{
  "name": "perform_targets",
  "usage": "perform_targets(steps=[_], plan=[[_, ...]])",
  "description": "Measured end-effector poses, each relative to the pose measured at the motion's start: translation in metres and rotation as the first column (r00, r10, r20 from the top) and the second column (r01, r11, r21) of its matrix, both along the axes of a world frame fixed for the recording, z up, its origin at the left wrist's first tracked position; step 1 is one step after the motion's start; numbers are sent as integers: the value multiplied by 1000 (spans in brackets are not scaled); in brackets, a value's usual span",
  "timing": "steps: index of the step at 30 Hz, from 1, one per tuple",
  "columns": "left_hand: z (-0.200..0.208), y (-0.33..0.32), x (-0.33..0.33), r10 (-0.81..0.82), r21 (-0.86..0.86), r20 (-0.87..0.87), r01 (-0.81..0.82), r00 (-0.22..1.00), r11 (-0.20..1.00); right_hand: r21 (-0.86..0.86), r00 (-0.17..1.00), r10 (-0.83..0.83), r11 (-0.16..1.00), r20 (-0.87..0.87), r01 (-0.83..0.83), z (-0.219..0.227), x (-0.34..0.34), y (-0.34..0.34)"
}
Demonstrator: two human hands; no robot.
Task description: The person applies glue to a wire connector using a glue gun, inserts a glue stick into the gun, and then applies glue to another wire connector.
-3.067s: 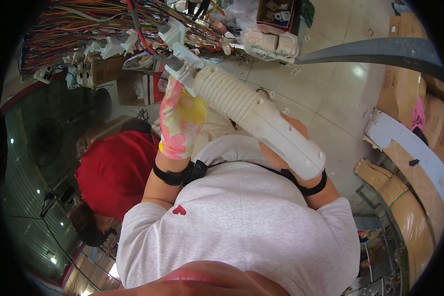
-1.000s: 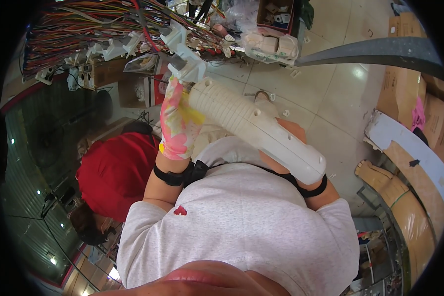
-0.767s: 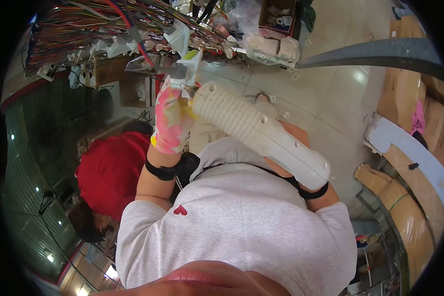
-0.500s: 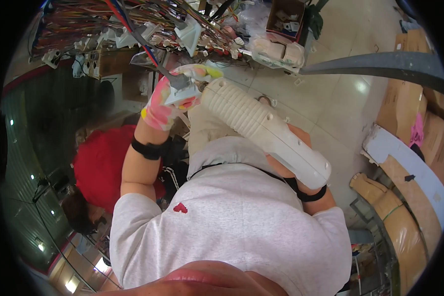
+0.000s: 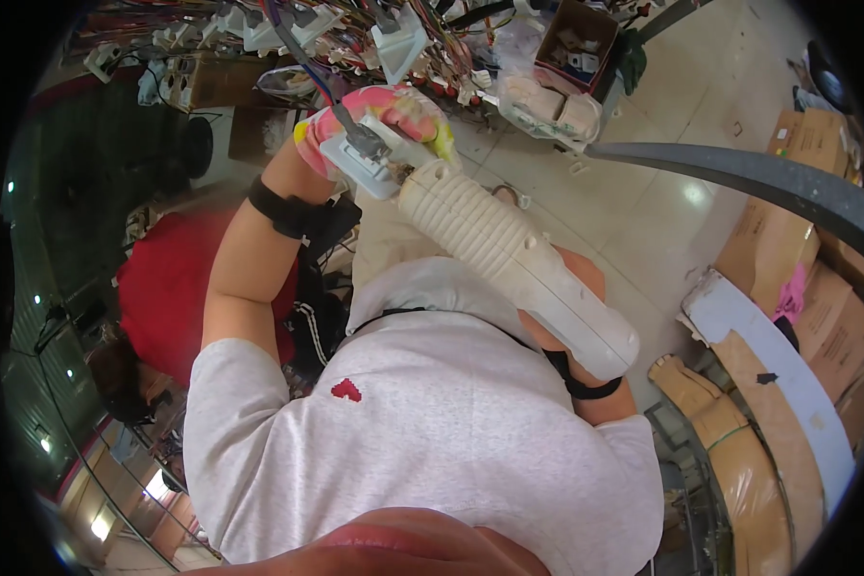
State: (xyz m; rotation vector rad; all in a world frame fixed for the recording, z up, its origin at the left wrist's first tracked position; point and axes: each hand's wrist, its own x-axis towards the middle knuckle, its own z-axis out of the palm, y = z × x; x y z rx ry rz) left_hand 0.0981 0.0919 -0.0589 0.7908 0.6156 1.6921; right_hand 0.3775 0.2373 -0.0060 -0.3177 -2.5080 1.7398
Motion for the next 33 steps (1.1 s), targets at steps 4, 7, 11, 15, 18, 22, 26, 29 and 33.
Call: perform_targets(steps=[4, 7, 11, 15, 18, 22, 26, 29, 33], plan=[[-76, -20, 5, 46, 139, 281, -88, 959, 986, 56, 997, -34, 998, -64, 37, 4, -3, -2], [0, -2, 2, 10, -83, 46, -6, 999, 997, 46, 996, -35, 998, -81, 39, 1, -2, 1], [13, -1, -8, -30, -21, -113, 28, 993, 999, 96, 994, -25, 995, -106, 36, 5, -5, 1], [0, -3, -9, -46, 55, -44, 48, 998, 997, 144, 993, 32, 989, -110, -16, 4, -5, 2], [-5, -9, -9, -43, 11, -59, 44, 997, 999, 168, 983, -26, 984, -184, 57, 7, -8, 0], [6, -3, -11, -19, -84, -198, 2, 980, 996, 148, 999, -38, 988, -34, 43, 5, -3, 0], [15, 0, -3, -27, -50, 48, 30, 998, 998, 46, 995, -59, 997, -76, 62, 2, 0, 0], [30, -3, -5, -9, -139, -204, -20, 979, 990, 47, 995, -79, 996, -63, 82, 4, -3, -1], [26, -3, -6, -4, -88, -122, -7, 993, 996, 90, 994, -88, 992, -63, 93, -1, 1, -1]])
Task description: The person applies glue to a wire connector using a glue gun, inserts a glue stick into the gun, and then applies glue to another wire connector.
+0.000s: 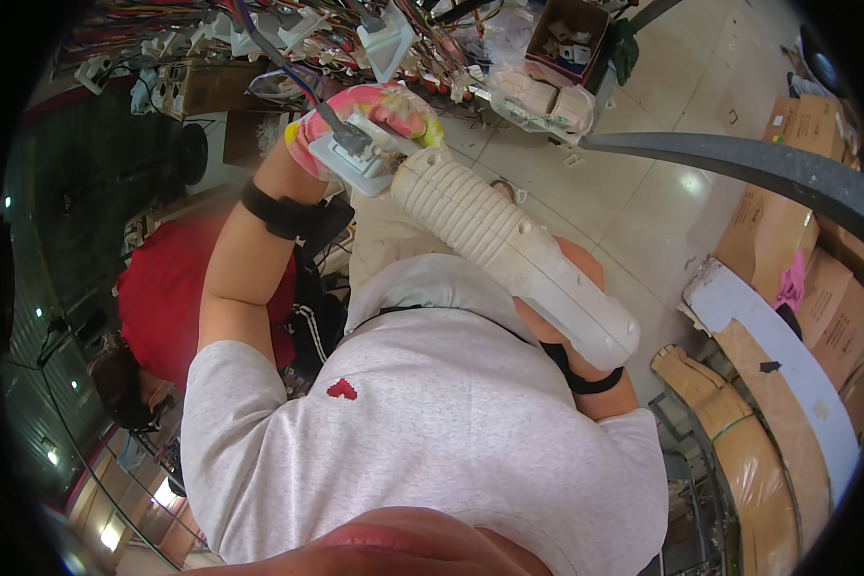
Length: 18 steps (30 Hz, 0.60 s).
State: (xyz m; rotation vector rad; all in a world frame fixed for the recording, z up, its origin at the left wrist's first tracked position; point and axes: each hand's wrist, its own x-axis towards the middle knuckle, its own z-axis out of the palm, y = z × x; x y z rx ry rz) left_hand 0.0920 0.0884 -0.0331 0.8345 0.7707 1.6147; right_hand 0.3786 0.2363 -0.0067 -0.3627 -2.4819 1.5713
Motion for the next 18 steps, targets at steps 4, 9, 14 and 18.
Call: perform_targets(steps=[4, 9, 14, 18], plan=[[-8, -3, -3, -22, -164, 69, 33, 997, 986, -75, 1000, -16, 997, -2, 16, 1, 0, -1], [-27, -1, -1, 4, 5, 33, -4, 999, 1000, -87, 998, -36, 996, -43, 32, 6, -4, -3], [-25, 3, 0, -23, 73, 236, 6, 972, 997, -85, 999, -33, 996, -29, 31, 4, -2, -1], [-3, 4, 3, 34, -59, 7, -34, 999, 998, -49, 1000, -20, 999, -16, 19, 7, -6, -1]])
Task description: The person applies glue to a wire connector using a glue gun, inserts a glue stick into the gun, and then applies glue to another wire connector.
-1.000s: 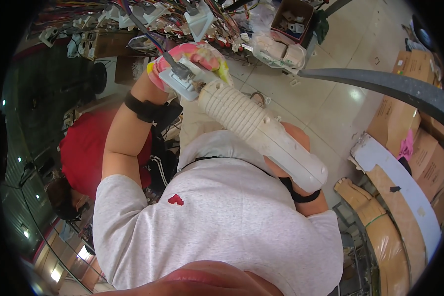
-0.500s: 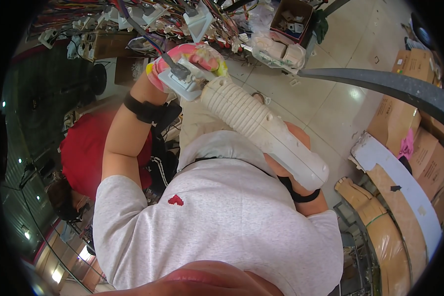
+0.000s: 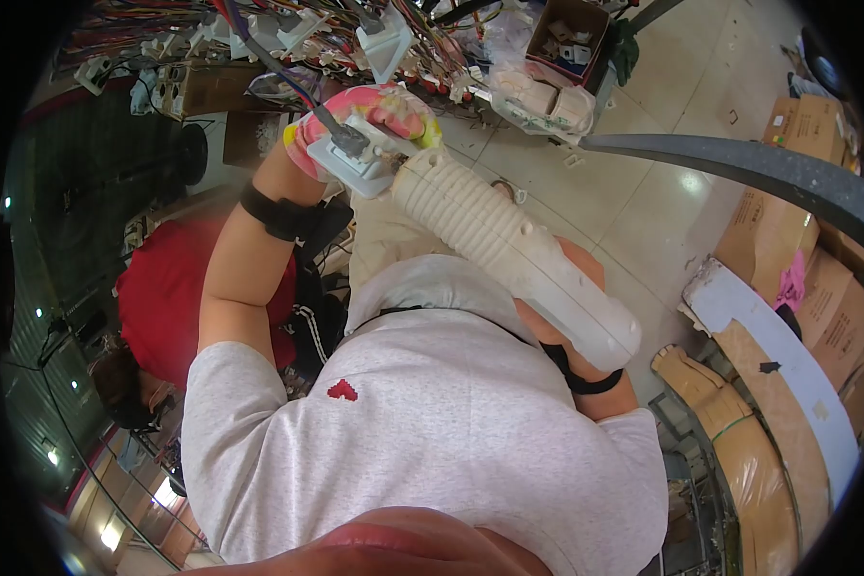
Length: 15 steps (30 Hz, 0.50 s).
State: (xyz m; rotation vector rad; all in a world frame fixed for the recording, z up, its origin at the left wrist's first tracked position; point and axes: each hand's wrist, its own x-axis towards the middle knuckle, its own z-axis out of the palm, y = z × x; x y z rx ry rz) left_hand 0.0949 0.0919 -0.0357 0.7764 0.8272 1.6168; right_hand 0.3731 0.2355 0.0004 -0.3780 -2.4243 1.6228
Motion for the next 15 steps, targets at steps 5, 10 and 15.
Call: perform_targets(steps=[5, 10, 15], plan=[[1, -6, -1, 26, -205, -110, -48, 994, 978, 22, 999, 6, 1000, -38, -5, -4, -2, 2], [-2, 1, -2, -56, 47, 192, 47, 980, 998, -70, 996, -81, 994, -24, 80, -2, -4, -1], [-13, 4, 4, -48, 113, 217, 24, 975, 993, 97, 996, -5, 995, -85, 13, 0, -1, 2]])
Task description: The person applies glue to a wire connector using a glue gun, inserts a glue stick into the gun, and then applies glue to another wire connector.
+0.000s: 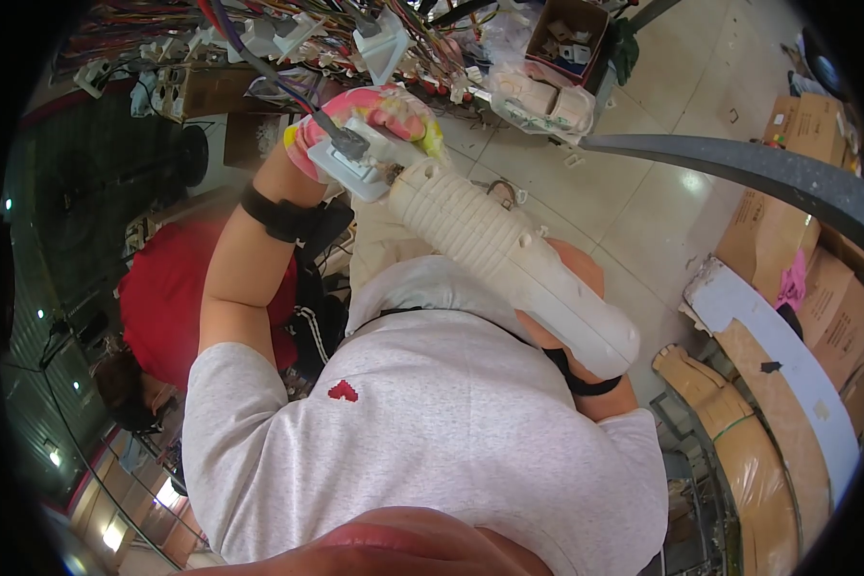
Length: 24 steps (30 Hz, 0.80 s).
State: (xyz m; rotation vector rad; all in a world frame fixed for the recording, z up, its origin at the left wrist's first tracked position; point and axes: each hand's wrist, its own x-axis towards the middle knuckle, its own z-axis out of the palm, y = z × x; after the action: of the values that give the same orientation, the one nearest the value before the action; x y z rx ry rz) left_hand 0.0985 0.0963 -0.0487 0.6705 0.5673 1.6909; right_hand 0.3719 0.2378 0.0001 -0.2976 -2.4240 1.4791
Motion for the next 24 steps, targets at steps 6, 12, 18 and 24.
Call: perform_targets(steps=[6, 12, 18, 24], plan=[[4, -1, 3, 27, -27, 21, -26, 999, 999, -49, 997, 61, 997, 49, -59, -4, 2, 2], [-8, -22, -4, 75, -192, -267, -129, 961, 973, 46, 994, 99, 994, -48, -97, 4, -6, 5], [4, -3, 1, 82, -17, -296, -91, 952, 996, 39, 995, 94, 995, -18, -93, 6, -7, 4], [1, -3, 0, 38, -102, -20, -40, 999, 994, -62, 994, 104, 993, -29, -105, 7, -9, 7]])
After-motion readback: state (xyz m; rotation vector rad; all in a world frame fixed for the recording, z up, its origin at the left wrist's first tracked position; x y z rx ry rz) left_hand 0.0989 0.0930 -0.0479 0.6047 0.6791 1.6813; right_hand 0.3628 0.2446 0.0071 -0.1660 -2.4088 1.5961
